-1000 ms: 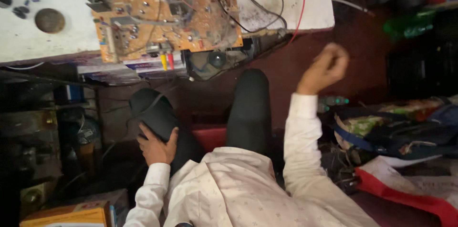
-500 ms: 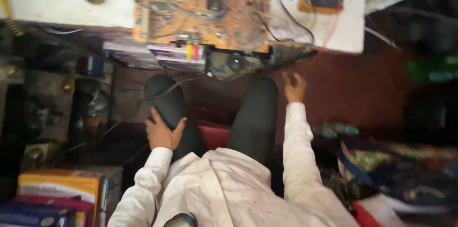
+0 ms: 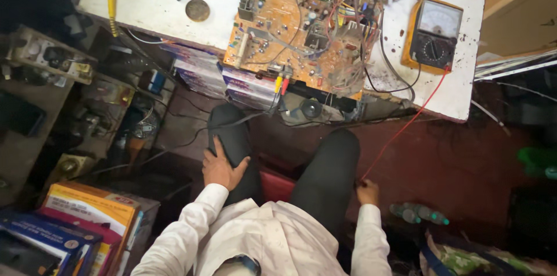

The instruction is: The person sits at a cluttered electronics workbench and tests a circuit board using a multimeter, touching the red probe to points on the board and adjusting the multimeter dial. They then lift and reposition the board, set it aside, and use a screwdriver on small components at the bench.

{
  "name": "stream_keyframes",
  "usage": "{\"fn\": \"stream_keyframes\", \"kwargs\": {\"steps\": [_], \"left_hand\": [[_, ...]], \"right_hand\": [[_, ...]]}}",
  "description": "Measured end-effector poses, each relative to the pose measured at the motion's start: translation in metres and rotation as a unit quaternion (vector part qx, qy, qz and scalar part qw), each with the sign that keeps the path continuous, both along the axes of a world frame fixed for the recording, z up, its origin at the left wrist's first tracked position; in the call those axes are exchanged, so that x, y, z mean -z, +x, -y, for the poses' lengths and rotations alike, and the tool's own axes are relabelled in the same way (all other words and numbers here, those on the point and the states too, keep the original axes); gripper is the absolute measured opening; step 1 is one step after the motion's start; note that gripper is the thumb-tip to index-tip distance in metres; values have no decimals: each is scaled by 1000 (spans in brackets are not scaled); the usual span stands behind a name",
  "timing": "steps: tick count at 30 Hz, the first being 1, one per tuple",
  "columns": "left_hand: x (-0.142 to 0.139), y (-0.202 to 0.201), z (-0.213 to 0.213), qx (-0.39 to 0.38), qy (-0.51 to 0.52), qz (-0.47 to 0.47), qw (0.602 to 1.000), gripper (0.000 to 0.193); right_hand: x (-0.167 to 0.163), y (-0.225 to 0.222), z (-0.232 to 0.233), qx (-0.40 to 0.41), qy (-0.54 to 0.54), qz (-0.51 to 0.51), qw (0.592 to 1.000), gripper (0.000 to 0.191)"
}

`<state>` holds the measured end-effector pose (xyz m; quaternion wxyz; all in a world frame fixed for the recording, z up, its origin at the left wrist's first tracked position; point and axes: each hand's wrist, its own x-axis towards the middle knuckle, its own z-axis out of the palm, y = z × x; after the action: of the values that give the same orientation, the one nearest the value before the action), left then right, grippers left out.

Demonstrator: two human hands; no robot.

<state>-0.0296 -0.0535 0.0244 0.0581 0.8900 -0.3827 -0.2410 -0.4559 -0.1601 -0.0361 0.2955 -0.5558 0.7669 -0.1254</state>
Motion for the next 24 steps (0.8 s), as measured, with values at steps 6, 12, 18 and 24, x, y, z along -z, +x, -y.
{"fn": "stream_keyframes", "kwargs": {"steps": [6, 12, 18, 24], "left_hand": [[-4, 3, 0, 0, -19, -8, 1000, 127], [-6, 4, 0, -3, -6, -27, 1000, 127], [-5, 4, -1, -6, -24, -20, 1000, 126], [4, 6, -4, -12, -56, -18, 998, 127]], "right_hand": [[-16, -43, -13, 84, -83, -160, 980, 29], [-103, -78, 36, 96, -505, -172, 840, 6], [-230, 12, 77, 24, -564, 117, 817, 19], [-256, 89, 144, -44, -575, 235, 782, 19]]}}
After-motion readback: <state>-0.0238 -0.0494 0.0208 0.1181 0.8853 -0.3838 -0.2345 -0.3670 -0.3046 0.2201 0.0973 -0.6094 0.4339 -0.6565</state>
